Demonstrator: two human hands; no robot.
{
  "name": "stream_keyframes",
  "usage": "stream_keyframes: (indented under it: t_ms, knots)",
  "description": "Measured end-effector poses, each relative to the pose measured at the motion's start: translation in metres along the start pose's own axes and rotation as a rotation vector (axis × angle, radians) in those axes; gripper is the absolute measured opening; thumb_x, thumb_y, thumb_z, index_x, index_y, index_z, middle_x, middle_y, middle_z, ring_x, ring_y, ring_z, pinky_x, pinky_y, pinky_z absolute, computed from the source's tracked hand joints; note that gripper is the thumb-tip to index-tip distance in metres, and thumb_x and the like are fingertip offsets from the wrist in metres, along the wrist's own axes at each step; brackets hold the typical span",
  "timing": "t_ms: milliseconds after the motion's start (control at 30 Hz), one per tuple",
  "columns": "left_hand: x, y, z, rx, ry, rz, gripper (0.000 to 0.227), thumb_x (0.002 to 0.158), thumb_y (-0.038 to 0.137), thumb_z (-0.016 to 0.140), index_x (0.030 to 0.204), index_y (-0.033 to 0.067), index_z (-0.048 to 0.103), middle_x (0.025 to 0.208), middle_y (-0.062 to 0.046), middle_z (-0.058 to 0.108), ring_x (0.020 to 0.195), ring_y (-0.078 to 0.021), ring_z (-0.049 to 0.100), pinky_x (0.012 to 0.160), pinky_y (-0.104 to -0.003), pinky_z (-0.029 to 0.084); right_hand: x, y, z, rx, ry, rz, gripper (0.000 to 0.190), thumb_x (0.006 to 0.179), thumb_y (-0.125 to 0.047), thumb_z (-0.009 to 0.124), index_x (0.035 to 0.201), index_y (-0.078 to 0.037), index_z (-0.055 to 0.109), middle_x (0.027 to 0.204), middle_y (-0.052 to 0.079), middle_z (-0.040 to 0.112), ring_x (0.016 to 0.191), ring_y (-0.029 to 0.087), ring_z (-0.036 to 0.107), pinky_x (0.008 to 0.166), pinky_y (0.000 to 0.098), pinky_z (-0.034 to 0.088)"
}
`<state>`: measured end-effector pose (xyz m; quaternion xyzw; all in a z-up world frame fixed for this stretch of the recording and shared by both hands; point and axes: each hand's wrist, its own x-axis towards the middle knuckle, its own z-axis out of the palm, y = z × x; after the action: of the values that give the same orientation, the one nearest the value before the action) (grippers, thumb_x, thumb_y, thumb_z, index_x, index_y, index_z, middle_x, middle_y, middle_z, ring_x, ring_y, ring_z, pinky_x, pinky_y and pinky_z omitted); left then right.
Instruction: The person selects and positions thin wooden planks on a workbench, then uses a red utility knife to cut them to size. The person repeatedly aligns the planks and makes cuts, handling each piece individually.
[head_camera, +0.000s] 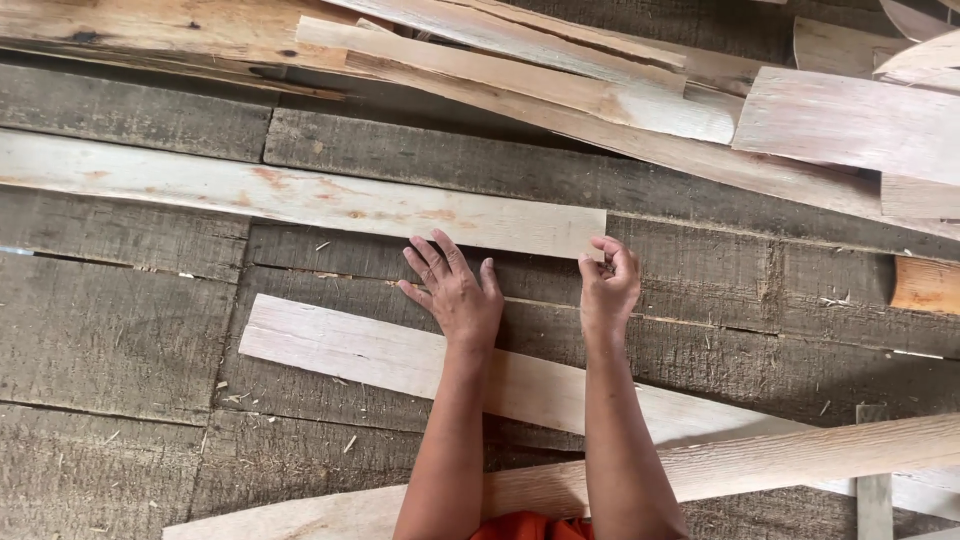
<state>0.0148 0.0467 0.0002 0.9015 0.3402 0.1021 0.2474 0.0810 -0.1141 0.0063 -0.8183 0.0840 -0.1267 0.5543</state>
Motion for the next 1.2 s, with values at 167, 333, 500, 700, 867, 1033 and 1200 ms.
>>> stream_keyframes:
  t_ms: [167, 333, 500, 700, 867, 1033, 1200]
  knots:
    - [0.000, -0.001, 0.002, 0.001, 0.029, -0.001, 0.091, 0.094, 0.044, 0.063, 0.163, 0.0046, 0.019, 0.166, -0.030, 0.016, 0.154, -0.0516, 0.006, 0.114, -0.076, 0.007, -0.002, -0.008, 0.001, -0.164, -0.024, -0.011, 0.024, 0.084, -0.009, 0.075, 0.107, -0.013, 0.074, 0.119, 0.008, 0.061, 0.109, 0.023, 0.059, 0.085, 0.0303, 0.055]
    - [-0.001, 0.000, -0.001, 0.017, 0.056, 0.001, 0.086, 0.094, 0.043, 0.064, 0.162, 0.0060, 0.025, 0.166, -0.030, 0.016, 0.153, -0.0536, 0.005, 0.113, -0.078, 0.008, 0.000, -0.002, 0.004, -0.227, -0.047, -0.040, 0.021, 0.086, -0.006, 0.073, 0.107, -0.011, 0.072, 0.117, 0.011, 0.059, 0.112, 0.026, 0.055, 0.092, 0.0369, 0.052]
    - [-0.001, -0.002, -0.001, 0.037, 0.044, -0.008, 0.080, 0.095, 0.047, 0.060, 0.159, 0.0071, 0.032, 0.167, -0.028, 0.018, 0.153, -0.0541, 0.004, 0.113, -0.078, 0.003, 0.006, 0.028, 0.008, -0.278, -0.010, -0.207, 0.021, 0.082, -0.009, 0.076, 0.102, -0.014, 0.072, 0.114, 0.004, 0.062, 0.109, 0.021, 0.057, 0.092, 0.0353, 0.048]
    - [0.000, -0.003, 0.001, 0.080, 0.066, -0.006, 0.078, 0.095, 0.049, 0.059, 0.157, 0.0070, 0.037, 0.166, -0.027, 0.023, 0.153, -0.0527, 0.007, 0.114, -0.077, 0.004, 0.000, 0.019, 0.003, -0.329, -0.015, -0.296, 0.025, 0.081, -0.008, 0.078, 0.105, -0.013, 0.070, 0.112, 0.009, 0.067, 0.108, 0.024, 0.058, 0.095, 0.0406, 0.043]
    - [-0.001, -0.004, -0.001, 0.051, 0.054, -0.002, 0.078, 0.095, 0.048, 0.060, 0.157, 0.0066, 0.037, 0.166, -0.027, 0.021, 0.154, -0.0527, 0.005, 0.114, -0.077, 0.002, 0.001, 0.018, -0.001, -0.280, -0.036, -0.268, 0.032, 0.077, -0.010, 0.081, 0.106, -0.015, 0.069, 0.108, 0.006, 0.062, 0.101, 0.023, 0.056, 0.092, 0.0398, 0.046]
    - [-0.001, -0.002, -0.003, 0.030, 0.054, -0.010, 0.076, 0.096, 0.048, 0.059, 0.157, 0.0062, 0.037, 0.166, -0.027, 0.022, 0.154, -0.0516, 0.006, 0.114, -0.077, 0.003, 0.001, 0.008, -0.006, -0.269, -0.080, -0.213, 0.030, 0.080, -0.012, 0.081, 0.107, -0.017, 0.068, 0.110, 0.005, 0.060, 0.103, 0.021, 0.054, 0.092, 0.0387, 0.045]
    - [-0.001, -0.001, -0.004, 0.013, 0.071, -0.013, 0.076, 0.096, 0.045, 0.060, 0.157, 0.0070, 0.037, 0.166, -0.027, 0.021, 0.155, -0.0506, 0.005, 0.114, -0.077, 0.005, 0.008, -0.026, -0.009, 0.122, -0.050, 0.096, 0.028, 0.079, -0.003, 0.079, 0.103, -0.010, 0.066, 0.091, -0.001, 0.056, 0.084, 0.007, 0.056, 0.080, 0.0227, 0.050]
